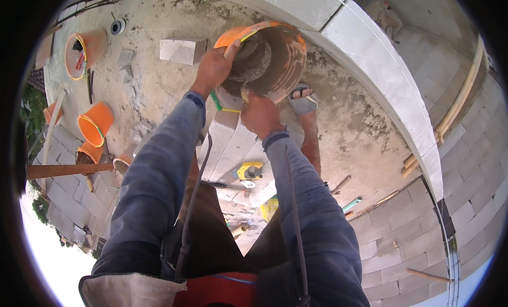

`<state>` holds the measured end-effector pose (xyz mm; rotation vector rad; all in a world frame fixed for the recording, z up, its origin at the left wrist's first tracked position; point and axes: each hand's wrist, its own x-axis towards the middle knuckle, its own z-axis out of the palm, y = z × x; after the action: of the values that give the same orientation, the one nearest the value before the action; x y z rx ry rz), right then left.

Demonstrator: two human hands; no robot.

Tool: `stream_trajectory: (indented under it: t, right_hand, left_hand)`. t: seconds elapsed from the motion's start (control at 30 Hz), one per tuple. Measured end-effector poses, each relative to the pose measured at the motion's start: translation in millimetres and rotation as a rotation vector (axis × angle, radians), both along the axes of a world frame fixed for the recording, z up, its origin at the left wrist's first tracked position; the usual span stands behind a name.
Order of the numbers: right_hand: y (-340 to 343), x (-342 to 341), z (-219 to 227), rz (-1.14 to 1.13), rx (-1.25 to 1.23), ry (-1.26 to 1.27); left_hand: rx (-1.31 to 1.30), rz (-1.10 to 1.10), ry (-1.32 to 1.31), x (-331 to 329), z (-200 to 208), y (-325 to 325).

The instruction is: The person scoops mortar from a bucket and spreads it along a low wall. They then place a white block onto the mortar and tap it into position with a hammer.

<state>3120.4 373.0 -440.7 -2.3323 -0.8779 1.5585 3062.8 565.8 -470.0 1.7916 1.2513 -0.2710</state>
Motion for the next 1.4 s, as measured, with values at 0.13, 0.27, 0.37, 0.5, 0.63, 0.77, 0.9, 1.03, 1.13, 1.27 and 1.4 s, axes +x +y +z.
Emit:
stream_trajectory:
  t: [0.13, 0.27, 0.37, 0.5, 0.63, 0.77, 0.9, 1.03, 1.13, 1.27, 1.4]
  right_hand:
    - [-10.7, 29.4, -12.5, 0.163, -0.019, -0.045]
    - [8.3, 92.4, -18.6, 0.297, -0.075, -0.217]
    - [23.8, 118.4, -6.5, 0.299, -0.045, -0.304]
    - [13.7, 107.1, -20.0, 0.168, -0.037, -0.347]
    - [7.6, 43.9, -35.9, 0.026, -0.202, -0.107]
    - [-2.6, 25.8, -14.8, -0.075, -0.007, -0.04]
    - [29.7, 63.7, 10.5, 0.006, 0.052, -0.105]
    - [20.4, 38.6, -19.6, 0.113, 0.074, -0.265]
    - [-7.1, 6.8, -13.0, 0.236, 0.115, -0.19]
    - [-8.6, 46.7, 6.8, 0.244, 0.147, -0.167]
    - [5.5, 78.4, -16.6, 0.039, 0.041, -0.276]
  left_hand:
    - [0.006, -0.035, 0.018, 7.7, -0.4, -3.2]
    - [-0.002, -0.147, 0.076, 14.9, 2.1, -2.3]
    - [-0.008, -0.072, 0.071, 15.4, 2.0, 2.2]
    - [-0.026, -0.101, 0.079, 14.6, -0.2, 5.6]
    - [-0.004, -0.033, 0.043, 15.5, -1.0, 0.7]
    - [-0.065, -0.001, 0.027, 7.6, 0.7, 5.5]
    - [-0.047, -0.025, 0.046, 7.8, -1.6, 11.2]
    - [-0.082, -0.016, 0.066, 11.9, -7.4, 21.3]
    - [-0.028, 0.053, 0.078, -13.8, -19.8, 23.7]
    - [-0.049, 0.129, 0.059, -14.4, -10.0, 12.0]
    - [-0.092, 0.047, 0.037, -4.0, 1.6, 3.7]
